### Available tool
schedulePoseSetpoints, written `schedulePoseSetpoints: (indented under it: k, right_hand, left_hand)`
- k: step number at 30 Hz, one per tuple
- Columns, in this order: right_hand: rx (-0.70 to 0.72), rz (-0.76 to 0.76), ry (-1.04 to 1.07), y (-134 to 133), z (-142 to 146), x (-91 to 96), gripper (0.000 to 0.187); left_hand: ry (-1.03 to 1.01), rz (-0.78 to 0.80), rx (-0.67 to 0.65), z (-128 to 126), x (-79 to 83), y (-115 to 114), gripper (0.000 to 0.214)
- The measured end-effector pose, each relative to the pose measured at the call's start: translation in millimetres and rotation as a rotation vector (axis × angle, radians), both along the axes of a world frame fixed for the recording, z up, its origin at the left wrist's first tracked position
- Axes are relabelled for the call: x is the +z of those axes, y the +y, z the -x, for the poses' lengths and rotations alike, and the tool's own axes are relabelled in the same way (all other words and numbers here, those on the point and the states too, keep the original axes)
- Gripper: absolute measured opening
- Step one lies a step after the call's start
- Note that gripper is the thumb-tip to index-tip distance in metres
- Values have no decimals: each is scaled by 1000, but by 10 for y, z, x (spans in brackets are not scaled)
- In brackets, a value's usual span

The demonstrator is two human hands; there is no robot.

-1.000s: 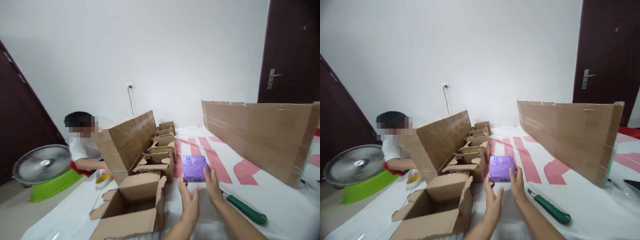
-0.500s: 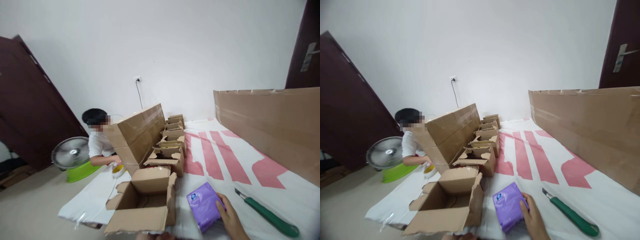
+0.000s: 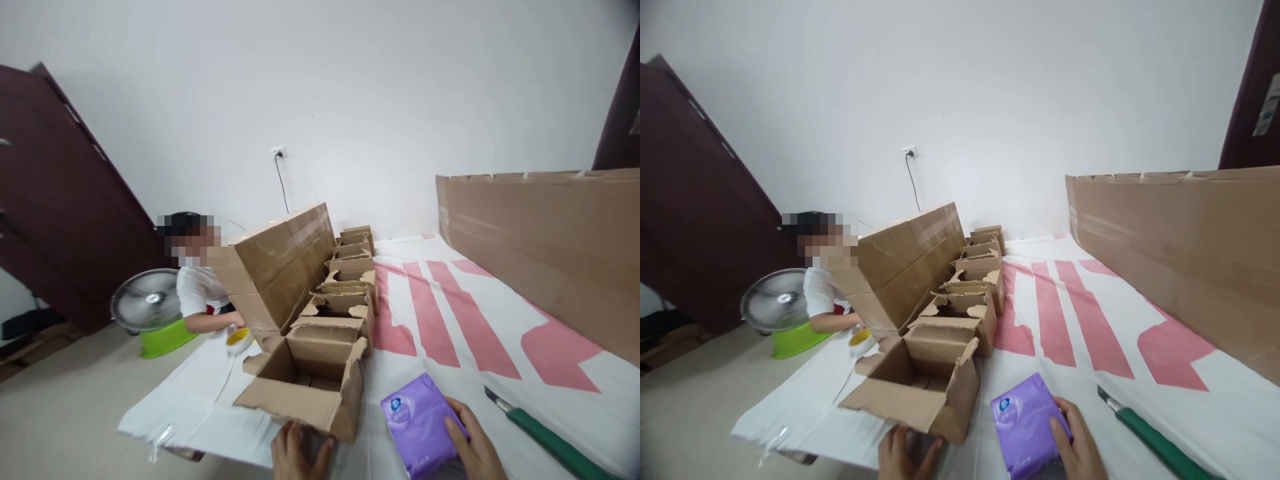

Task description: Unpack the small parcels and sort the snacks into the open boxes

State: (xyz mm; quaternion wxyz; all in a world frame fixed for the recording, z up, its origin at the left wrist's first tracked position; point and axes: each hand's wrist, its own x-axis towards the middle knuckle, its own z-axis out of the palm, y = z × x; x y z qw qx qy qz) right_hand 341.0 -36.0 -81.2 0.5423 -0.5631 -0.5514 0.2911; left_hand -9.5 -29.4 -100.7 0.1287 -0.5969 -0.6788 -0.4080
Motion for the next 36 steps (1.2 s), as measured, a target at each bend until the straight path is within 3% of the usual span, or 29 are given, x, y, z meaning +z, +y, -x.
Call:
schedulePoseSetpoints:
  k: [7,12,17,25,30,36]
  right_hand:
    - [-80,8,60,-46,100,82,39]
    - [-42,14,40,-34,79,73,38]
    - [-69,6,47,-43,105,97,39]
    - [-28,16,56,-13,63,15,39]
    - [13,23,24,23,-4,-108,40]
    - [29,24,6,32,-11,-135,41]
  left_hand:
    - [63,97,-14,-15,-185,267,25]
    - [79,208,-73,59,-109,385,26]
    - [49,268,-30,-61,23,514,17]
    - [48,339,-164,-114,107,837,29]
    - [41,274,-220,-175,121,970,28]
    - [24,135,-312,-297,149,930,28]
